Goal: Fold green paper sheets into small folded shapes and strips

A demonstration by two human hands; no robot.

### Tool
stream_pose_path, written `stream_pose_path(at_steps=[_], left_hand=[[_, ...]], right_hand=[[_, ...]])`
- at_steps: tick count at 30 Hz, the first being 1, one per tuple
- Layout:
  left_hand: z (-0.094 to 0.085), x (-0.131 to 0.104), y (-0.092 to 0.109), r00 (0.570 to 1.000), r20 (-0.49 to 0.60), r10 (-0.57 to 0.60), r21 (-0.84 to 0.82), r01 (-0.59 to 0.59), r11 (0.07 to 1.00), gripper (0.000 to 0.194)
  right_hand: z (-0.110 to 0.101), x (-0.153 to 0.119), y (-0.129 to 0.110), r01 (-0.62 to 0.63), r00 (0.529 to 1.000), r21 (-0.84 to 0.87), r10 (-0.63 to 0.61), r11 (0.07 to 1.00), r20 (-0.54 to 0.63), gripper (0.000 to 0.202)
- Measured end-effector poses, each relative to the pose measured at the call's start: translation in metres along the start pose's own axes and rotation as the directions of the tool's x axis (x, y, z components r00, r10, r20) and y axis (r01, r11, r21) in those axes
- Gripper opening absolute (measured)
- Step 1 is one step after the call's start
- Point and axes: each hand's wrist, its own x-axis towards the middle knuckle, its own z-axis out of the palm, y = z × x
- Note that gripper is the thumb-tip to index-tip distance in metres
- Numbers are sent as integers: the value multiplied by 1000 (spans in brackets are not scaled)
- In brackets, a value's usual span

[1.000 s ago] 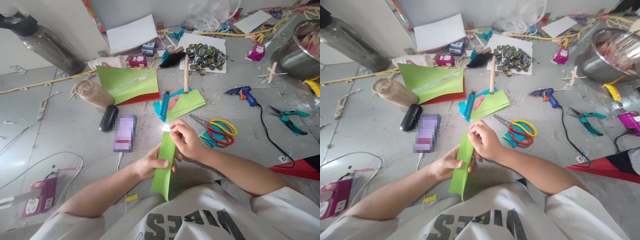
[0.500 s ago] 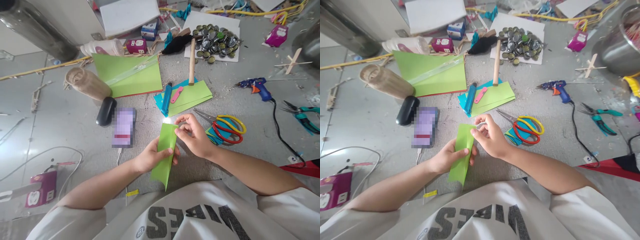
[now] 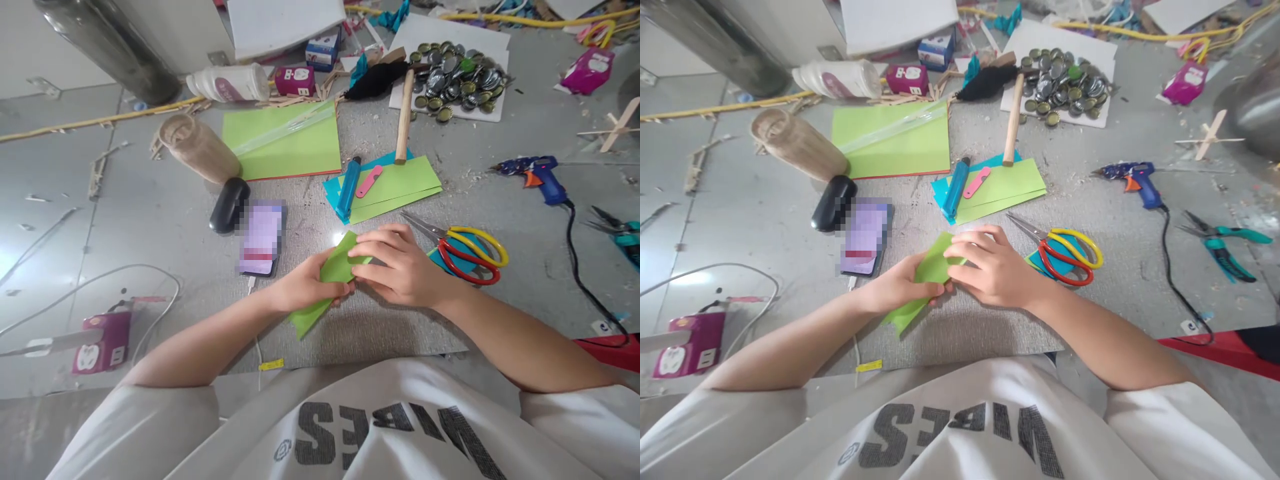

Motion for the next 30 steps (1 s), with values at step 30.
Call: stream_pose_path(at_steps=[30], left_hand=[[16,-28,-31,901,142,411,982,-77,-170,28]], right_hand=[[-31,13,-2,-248,762,-41,221,968,609,32]])
